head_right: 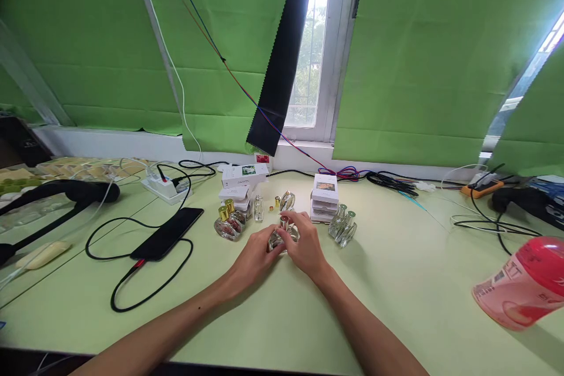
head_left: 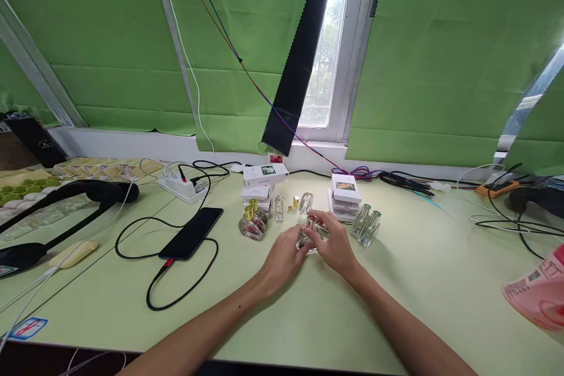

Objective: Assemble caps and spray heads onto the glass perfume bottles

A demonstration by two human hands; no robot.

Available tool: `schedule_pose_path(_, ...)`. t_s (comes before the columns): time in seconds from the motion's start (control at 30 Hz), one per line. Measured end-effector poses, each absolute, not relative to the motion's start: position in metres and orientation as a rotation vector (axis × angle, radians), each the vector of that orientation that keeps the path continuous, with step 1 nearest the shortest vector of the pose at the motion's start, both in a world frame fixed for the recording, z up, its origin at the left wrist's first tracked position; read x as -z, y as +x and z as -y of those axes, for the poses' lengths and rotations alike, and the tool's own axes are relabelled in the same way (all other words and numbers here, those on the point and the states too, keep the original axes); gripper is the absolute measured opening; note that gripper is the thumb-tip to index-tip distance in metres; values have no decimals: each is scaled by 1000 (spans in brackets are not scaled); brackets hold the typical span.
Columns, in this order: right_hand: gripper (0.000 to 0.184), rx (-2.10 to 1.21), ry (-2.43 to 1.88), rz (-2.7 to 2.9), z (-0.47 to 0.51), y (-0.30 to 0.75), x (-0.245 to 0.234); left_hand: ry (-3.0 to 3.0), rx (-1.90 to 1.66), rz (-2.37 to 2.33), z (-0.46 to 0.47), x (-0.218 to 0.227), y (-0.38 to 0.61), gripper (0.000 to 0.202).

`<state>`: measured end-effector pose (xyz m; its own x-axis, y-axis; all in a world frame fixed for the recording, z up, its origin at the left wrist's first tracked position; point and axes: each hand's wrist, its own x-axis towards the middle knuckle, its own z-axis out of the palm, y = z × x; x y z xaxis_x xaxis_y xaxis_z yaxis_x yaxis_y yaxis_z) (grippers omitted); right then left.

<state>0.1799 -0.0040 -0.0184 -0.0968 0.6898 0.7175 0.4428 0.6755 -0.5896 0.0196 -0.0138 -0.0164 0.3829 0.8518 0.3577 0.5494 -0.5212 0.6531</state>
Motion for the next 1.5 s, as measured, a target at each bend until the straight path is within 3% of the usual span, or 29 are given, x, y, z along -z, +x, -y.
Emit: schedule_pose_path(1.5,13,-281,-832,1696,5,180,17,2229,-929,-1250,14,16,20,15)
